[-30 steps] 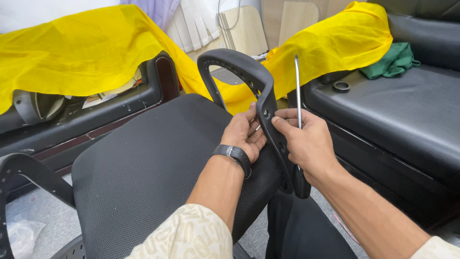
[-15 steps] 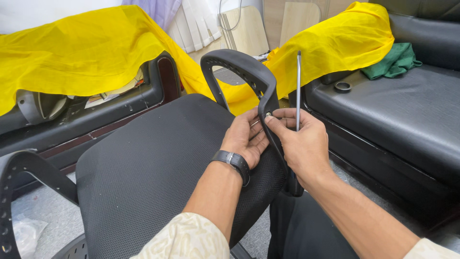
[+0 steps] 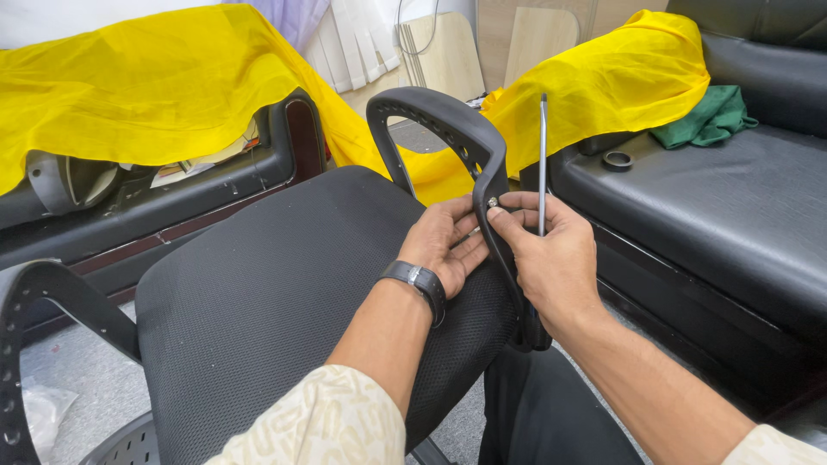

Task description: The person uses a screwdriver to attach the backrest and armrests to an office chair. They align the parts, insert screws, and tighten them to secure the components together.

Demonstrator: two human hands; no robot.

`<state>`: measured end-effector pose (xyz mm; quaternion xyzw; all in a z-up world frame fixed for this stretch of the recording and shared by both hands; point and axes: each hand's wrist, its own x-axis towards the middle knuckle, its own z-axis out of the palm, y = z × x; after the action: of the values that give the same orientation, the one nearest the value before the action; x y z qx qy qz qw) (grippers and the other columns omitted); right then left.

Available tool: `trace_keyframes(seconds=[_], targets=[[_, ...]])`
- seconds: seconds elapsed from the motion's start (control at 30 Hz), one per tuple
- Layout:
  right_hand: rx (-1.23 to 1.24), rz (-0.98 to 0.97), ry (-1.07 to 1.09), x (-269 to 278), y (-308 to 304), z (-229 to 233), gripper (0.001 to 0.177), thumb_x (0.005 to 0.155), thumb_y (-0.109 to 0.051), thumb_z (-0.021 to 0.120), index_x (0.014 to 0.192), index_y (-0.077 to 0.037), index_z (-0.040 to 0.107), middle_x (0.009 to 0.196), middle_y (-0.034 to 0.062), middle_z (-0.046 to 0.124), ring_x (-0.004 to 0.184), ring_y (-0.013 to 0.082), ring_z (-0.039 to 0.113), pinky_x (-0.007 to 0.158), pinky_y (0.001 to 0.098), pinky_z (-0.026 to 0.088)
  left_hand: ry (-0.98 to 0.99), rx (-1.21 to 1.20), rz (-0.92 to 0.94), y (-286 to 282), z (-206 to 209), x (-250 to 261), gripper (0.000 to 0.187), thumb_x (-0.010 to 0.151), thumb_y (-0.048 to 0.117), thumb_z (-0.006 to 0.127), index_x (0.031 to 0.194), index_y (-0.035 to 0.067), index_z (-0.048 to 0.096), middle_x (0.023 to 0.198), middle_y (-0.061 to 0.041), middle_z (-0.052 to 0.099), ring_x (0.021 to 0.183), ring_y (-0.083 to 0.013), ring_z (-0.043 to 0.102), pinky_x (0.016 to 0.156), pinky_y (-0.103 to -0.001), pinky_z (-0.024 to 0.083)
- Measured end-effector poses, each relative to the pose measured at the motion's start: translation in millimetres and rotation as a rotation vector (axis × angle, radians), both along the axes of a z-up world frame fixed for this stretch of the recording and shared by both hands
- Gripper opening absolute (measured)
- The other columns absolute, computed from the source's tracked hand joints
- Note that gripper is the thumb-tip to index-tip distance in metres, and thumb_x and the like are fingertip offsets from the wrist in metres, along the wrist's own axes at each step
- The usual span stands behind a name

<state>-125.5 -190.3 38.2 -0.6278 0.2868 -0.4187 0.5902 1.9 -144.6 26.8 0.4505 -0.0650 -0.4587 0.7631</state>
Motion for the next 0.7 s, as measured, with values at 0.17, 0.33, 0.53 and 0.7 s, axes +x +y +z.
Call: trace_keyframes(seconds=[0.17, 0.33, 0.53, 0.7], targets=[[0.069, 0.018, 0.006, -1, 1, 2, 0.025, 0.084, -0.016, 0.078, 0.106, -0.004, 0.074, 0.078, 0.0, 0.067, 0.046, 0.0037, 0.047, 0.036, 0.0227, 0.032, -0.049, -0.032, 0.04, 0, -2, -5, 0.024, 0.1, 0.021, 0.054, 0.109, 0.004, 0.069, 0.101, -0.008, 0.071, 0.092, -0.0188, 0.07, 0.086, -0.032, 0.059], [0.071, 0.048, 0.004, -3, -2, -2, 0.028, 0.083, -0.014, 0.079, 0.109, -0.004, 0.075, 0.081, -0.0009, 0.069, 0.048, 0.0029, 0.048, 0.038, 0.0217, 0.033, -0.172, -0.052, 0.118, 2, -6, -15, 0.025, 0.101, 0.022, 0.056, 0.107, 0.001, 0.069, 0.094, -0.005, 0.07, 0.084, -0.0161, 0.068, 0.078, -0.03, 0.056], [-0.114, 0.046, -0.052, 0, -2, -9, 0.029, 0.083, -0.014, 0.081, 0.109, -0.001, 0.077, 0.085, 0.001, 0.075, 0.066, 0.0014, 0.063, 0.056, 0.0176, 0.049, -0.414, -0.008, 0.204, 8, -4, -26, 0.032, 0.097, 0.023, 0.06, 0.114, -0.001, 0.072, 0.089, -0.005, 0.072, 0.077, -0.0128, 0.068, 0.073, -0.028, 0.057], [-0.048, -0.019, -0.028, 2, -4, -9, 0.023, 0.085, -0.018, 0.079, 0.1, -0.001, 0.078, 0.081, 0.0008, 0.076, 0.064, 0.0026, 0.064, 0.056, 0.0184, 0.051, -0.717, 0.2, 0.271, 17, 3, -34, 0.035, 0.094, 0.027, 0.064, 0.116, 0.002, 0.075, 0.089, -0.007, 0.077, 0.074, -0.0116, 0.072, 0.071, -0.029, 0.061]])
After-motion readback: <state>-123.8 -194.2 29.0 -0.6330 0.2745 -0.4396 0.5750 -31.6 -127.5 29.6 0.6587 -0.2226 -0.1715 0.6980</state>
